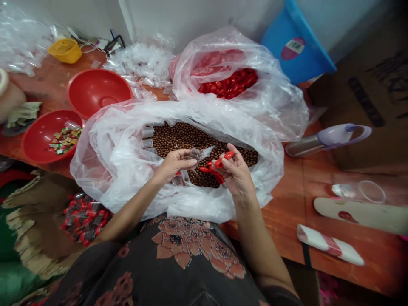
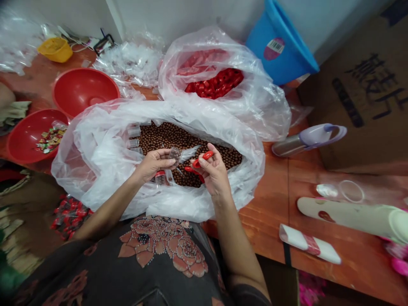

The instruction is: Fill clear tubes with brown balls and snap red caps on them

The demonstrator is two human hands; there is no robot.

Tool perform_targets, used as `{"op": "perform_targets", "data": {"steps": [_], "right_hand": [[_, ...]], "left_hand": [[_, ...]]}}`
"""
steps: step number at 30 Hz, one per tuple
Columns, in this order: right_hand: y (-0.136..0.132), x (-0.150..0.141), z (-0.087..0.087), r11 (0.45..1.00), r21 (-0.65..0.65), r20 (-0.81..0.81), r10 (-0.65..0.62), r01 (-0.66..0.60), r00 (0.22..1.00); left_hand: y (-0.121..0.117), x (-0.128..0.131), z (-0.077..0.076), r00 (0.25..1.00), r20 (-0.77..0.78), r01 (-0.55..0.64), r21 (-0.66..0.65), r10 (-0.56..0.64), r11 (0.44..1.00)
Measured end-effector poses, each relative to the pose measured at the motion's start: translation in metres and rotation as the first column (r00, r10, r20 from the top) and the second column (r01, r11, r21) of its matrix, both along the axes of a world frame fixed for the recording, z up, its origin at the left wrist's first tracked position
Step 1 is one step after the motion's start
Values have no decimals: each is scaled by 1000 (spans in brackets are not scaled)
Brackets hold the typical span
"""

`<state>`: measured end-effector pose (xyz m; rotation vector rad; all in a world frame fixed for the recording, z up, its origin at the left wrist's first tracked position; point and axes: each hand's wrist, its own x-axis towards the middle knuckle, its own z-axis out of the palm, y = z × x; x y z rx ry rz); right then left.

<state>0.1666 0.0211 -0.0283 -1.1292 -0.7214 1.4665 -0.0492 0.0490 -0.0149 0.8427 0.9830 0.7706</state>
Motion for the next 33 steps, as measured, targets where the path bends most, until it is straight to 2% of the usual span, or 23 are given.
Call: {"op": "perform_targets", "data": {"steps": [6, 12, 19, 22, 26, 27, 30, 33], "right_hand": [[12, -6, -12, 997, 44, 49, -65, 63, 997], [14, -25, -4, 1000, -11, 53, -24, 24, 998], [10, -30, -5, 989, 37, 134, 136, -142, 982], [7, -25, -8, 978, 97, 280, 154, -187, 948], [3, -21, -6, 959, 250, 561, -30, -135, 827], [3, -21, -4, 947, 274, 585, -27, -166, 811], [3, -24, 1, 898, 290, 606, 94, -330, 790], [3, -24, 2, 868, 303, 630, 127, -393, 766]], "left_hand": [[-9, -7, -2, 993, -114, 36, 38, -31, 999], [-14, -4, 2, 989, -135, 66, 70, -56, 995], [-13, -6, 0, 992, -119, 64, 103, -52, 993], [-13, -10, -2, 992, -122, 48, 102, -35, 994], [-13, -12, -3, 981, -194, 26, 110, -4, 994], [-13, -11, -3, 980, -200, 30, 107, -8, 994], [-12, -10, -3, 989, -144, 34, 33, -29, 999], [-11, -10, -5, 999, -20, 25, -92, -27, 995]]}}
